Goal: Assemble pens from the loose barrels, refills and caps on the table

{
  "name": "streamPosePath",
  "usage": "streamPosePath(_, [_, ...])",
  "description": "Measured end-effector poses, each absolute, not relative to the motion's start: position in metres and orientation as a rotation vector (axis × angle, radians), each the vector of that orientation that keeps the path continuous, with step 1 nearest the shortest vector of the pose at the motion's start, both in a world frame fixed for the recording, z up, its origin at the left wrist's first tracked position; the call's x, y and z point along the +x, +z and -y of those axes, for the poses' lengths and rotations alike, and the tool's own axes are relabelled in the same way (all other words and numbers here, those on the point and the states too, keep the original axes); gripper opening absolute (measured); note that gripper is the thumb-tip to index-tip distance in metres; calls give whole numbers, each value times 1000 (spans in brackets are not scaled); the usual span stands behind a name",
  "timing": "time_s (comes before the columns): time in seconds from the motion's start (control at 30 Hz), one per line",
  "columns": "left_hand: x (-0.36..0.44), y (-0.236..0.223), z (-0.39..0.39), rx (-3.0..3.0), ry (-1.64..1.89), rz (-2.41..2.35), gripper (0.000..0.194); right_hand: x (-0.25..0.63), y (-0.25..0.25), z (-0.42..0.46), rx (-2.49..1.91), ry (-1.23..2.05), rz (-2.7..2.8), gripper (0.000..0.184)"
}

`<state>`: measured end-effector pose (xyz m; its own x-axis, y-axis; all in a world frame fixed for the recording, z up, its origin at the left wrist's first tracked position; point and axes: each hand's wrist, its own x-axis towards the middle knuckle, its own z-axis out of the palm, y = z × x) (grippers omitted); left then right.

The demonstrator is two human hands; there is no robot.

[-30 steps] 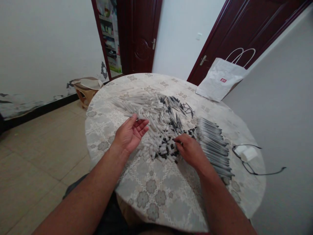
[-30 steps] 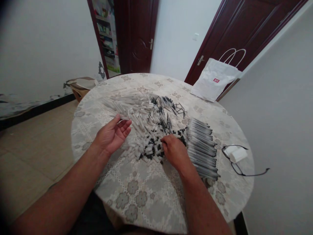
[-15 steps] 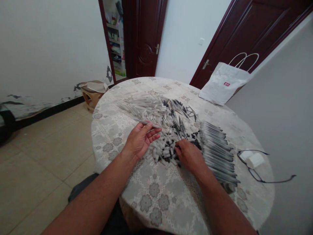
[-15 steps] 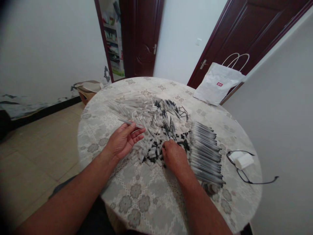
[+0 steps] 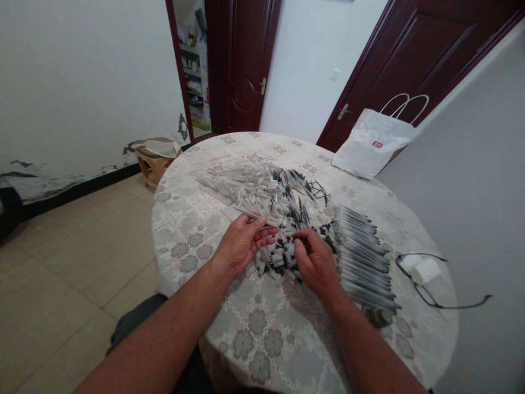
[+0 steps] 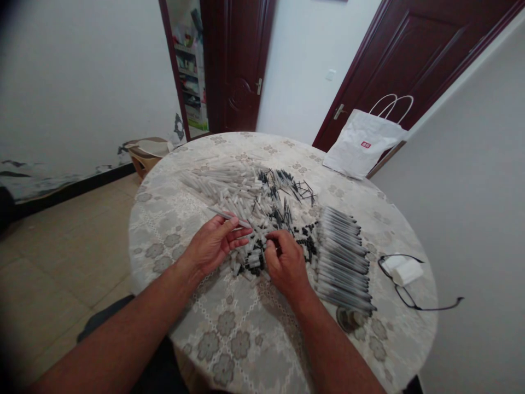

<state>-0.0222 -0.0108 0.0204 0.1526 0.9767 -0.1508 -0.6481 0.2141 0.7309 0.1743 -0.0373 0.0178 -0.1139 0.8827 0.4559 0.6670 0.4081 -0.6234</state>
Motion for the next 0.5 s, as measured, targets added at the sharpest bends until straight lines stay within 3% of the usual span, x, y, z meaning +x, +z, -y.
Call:
streamPosePath(0.27, [-19, 21, 14, 608, 1210, -719, 29, 157, 5, 37, -1173, 929, 1358, 23])
streamPosePath(0.5, [-18, 20, 16, 668, 1143, -695, 28, 156, 10, 36, -1149, 989, 1266, 23])
